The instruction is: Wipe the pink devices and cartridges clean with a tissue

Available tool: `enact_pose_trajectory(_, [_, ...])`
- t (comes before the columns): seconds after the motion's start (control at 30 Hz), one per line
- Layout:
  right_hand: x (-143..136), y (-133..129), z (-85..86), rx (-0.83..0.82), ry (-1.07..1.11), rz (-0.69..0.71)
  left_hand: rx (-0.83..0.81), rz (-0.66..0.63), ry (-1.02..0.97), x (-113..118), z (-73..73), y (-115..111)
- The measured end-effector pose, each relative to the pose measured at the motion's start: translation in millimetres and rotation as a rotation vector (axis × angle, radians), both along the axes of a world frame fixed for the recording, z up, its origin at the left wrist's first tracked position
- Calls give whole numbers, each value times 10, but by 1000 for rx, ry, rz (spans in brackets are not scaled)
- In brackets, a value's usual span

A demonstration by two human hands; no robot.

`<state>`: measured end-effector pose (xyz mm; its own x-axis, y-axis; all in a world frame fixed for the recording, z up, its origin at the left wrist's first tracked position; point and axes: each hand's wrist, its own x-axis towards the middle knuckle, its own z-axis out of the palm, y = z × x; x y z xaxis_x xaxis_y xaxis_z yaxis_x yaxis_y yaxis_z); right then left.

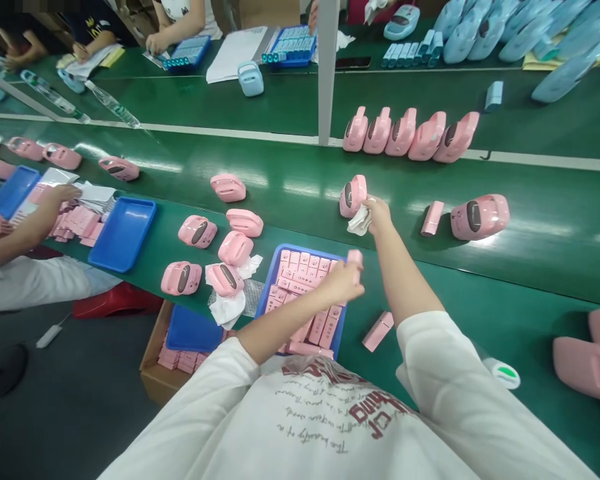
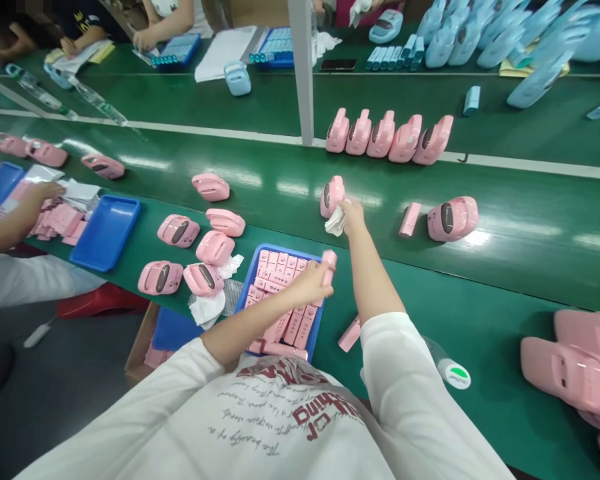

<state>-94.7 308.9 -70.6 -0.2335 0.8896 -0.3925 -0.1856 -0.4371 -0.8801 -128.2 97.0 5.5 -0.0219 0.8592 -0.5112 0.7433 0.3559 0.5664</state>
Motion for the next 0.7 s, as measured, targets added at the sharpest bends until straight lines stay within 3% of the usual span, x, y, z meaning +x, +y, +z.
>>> enact_pose_trajectory(0.03, [-38,-4,-14,-3,10,3,51,125,19,-186,14,143])
enact_pose_trajectory(0.17, [-180,-91,-60,6,21,3,96,298,156,-816,-137,811])
enact_pose_trajectory(0.3, [-228,-199,-88,34,1,29,60,394,185,-1096,-415,1210])
enact_pose_trajectory(0.4, [-212,-237,-92,44,-35,46,60,427,123,-1166,-544,1211])
enact_pose_trajectory(0.47, [-193,-257,-71,48,-71,59,104,462,81,-1259,-543,1137])
enact_pose_trajectory(0.57, [-149,-316,9,70,-148,19,240,589,58,-1616,-387,1017])
enact_pose_trajectory(0.7, [-3,-489,155,34,-310,-187,424,933,49,-2465,-38,902])
